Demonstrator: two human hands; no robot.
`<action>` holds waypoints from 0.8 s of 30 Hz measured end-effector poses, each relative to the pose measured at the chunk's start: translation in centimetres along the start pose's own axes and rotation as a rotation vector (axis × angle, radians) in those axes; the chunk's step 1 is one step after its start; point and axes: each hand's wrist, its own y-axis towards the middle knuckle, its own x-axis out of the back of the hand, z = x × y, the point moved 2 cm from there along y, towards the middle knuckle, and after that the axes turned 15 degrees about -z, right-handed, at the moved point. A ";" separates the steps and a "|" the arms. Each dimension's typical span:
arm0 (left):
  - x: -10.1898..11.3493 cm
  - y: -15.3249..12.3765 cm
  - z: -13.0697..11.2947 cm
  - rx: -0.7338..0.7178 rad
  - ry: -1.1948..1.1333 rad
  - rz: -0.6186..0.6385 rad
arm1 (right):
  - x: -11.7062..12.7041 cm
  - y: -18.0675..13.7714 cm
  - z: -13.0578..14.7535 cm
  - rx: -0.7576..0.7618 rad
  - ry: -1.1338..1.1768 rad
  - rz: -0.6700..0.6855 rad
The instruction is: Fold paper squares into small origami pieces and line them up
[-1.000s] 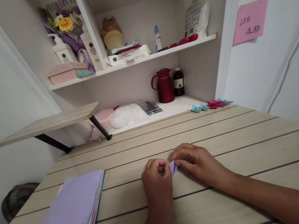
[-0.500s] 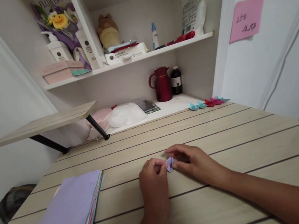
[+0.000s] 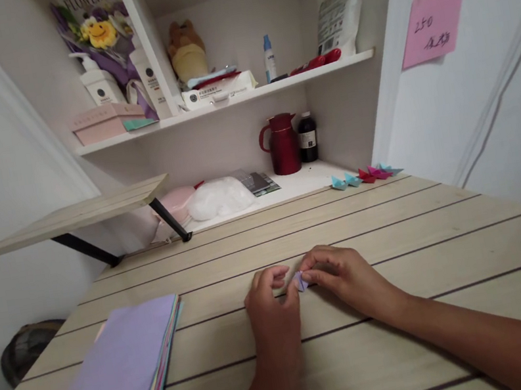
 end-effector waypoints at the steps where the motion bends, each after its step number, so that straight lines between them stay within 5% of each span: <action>1: 0.0 0.0 0.0 -0.026 0.008 0.003 | 0.0 0.0 0.0 0.018 -0.017 0.001; 24: -0.6 -0.3 -0.3 -0.126 0.091 0.023 | 0.1 -0.2 0.8 0.067 -0.076 0.051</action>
